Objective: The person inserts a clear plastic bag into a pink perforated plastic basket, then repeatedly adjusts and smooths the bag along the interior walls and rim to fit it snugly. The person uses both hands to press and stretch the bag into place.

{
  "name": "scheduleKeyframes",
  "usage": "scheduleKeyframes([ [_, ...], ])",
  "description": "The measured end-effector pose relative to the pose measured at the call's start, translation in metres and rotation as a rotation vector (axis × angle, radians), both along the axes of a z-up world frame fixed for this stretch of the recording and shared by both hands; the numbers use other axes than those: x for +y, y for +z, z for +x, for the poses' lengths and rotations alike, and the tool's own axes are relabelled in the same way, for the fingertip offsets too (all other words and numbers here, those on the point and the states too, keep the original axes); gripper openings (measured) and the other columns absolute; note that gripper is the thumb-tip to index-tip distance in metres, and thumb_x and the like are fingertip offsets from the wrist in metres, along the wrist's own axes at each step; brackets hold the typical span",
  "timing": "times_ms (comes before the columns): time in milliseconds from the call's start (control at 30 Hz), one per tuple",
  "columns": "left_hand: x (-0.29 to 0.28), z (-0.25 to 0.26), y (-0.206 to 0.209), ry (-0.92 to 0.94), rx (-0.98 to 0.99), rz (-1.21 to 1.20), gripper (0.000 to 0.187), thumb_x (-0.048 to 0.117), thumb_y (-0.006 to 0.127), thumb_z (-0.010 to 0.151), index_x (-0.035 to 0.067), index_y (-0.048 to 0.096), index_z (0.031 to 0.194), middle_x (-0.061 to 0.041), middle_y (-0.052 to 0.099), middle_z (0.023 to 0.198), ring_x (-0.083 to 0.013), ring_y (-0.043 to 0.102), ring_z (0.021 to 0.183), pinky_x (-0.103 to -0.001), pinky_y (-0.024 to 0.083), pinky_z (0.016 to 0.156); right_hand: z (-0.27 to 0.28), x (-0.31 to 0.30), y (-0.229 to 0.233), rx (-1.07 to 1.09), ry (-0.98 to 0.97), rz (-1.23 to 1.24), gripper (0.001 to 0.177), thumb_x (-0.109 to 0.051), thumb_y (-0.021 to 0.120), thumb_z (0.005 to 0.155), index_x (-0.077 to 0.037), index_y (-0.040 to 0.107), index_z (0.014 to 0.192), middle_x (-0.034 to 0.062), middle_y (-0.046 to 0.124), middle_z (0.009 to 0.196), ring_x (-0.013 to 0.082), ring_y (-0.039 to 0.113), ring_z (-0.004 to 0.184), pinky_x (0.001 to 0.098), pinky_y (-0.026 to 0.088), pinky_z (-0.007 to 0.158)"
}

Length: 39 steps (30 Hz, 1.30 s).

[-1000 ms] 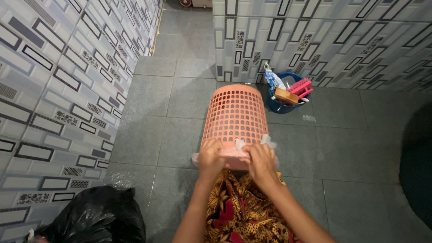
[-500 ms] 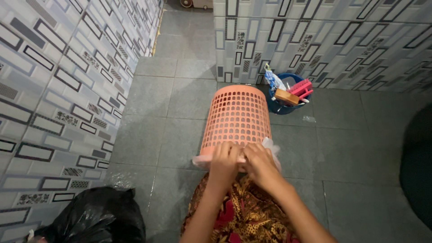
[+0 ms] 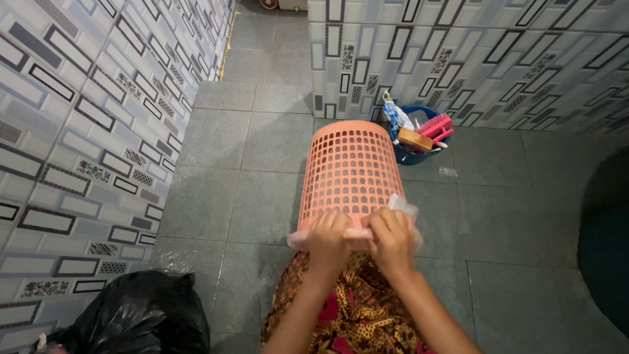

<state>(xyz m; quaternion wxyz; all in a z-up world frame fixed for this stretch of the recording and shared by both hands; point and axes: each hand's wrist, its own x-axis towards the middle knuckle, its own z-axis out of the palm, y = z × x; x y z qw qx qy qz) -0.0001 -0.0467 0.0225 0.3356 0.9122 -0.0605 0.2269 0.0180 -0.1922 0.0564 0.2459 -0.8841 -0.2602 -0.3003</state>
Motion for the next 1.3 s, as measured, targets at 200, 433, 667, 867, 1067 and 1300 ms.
scheduleKeyframes([
  [200, -0.002, 0.001, 0.021, -0.009, 0.021, 0.115, 0.042, 0.040, 0.074, 0.095, 0.010, 0.060, 0.070, -0.003, 0.060, 0.066, -0.0159, 0.055, 0.061, -0.030, 0.045, 0.049, -0.005, -0.003, -0.006, -0.022, 0.090, 0.040, 0.021, -0.021, 0.081, 0.086, -0.012, 0.066, 0.075, -0.0006, 0.065, 0.071, 0.0105, 0.057, 0.063, 0.0258, 0.042, 0.052],
  [433, -0.017, -0.009, 0.033, -0.003, -0.223, 0.282, 0.016, 0.021, 0.068, 0.090, 0.006, 0.067, 0.098, -0.006, 0.065, 0.089, -0.0204, 0.058, 0.085, -0.032, 0.051, 0.077, 0.002, -0.004, 0.016, 0.127, 0.087, -0.069, 0.017, 0.001, 0.070, 0.084, -0.013, 0.066, 0.074, -0.0015, 0.064, 0.067, 0.0106, 0.059, 0.060, 0.0278, 0.045, 0.049],
  [667, 0.004, 0.015, 0.014, -0.082, -0.002, 0.105, 0.011, 0.015, 0.070, 0.099, 0.004, 0.066, 0.097, -0.008, 0.065, 0.089, -0.0184, 0.061, 0.081, -0.031, 0.052, 0.071, 0.000, 0.012, 0.047, 0.063, -0.028, 0.051, 0.025, -0.014, 0.083, 0.074, -0.011, 0.059, 0.081, 0.0045, 0.060, 0.085, 0.0258, 0.056, 0.083, 0.0401, 0.042, 0.075],
  [867, 0.019, -0.007, 0.046, -0.015, -0.113, 0.087, 0.029, 0.002, 0.064, 0.066, 0.005, 0.066, 0.095, -0.010, 0.064, 0.090, -0.0303, 0.062, 0.091, -0.043, 0.050, 0.076, -0.008, 0.004, 0.047, 0.193, -0.057, 0.033, 0.030, 0.003, 0.074, 0.065, -0.008, 0.058, 0.087, 0.0086, 0.058, 0.092, 0.0301, 0.055, 0.090, 0.0412, 0.043, 0.080],
  [1067, 0.008, -0.012, 0.086, 0.052, -0.252, 0.231, 0.014, 0.017, 0.070, 0.081, 0.009, 0.064, 0.090, -0.007, 0.061, 0.087, -0.0253, 0.058, 0.083, -0.042, 0.042, 0.074, -0.009, 0.012, 0.049, 0.183, 0.042, 0.028, 0.028, 0.003, 0.076, 0.072, -0.004, 0.059, 0.093, 0.0112, 0.056, 0.088, 0.0315, 0.059, 0.085, 0.0435, 0.049, 0.072],
  [1300, 0.011, -0.016, 0.085, 0.017, -0.251, 0.186, 0.012, 0.017, 0.066, 0.081, 0.010, 0.066, 0.091, -0.006, 0.060, 0.087, -0.0253, 0.058, 0.085, -0.041, 0.044, 0.077, -0.017, 0.027, 0.059, 0.165, 0.047, 0.048, 0.030, -0.001, 0.077, 0.073, -0.004, 0.059, 0.096, 0.0117, 0.059, 0.092, 0.0318, 0.062, 0.088, 0.0439, 0.052, 0.078],
])
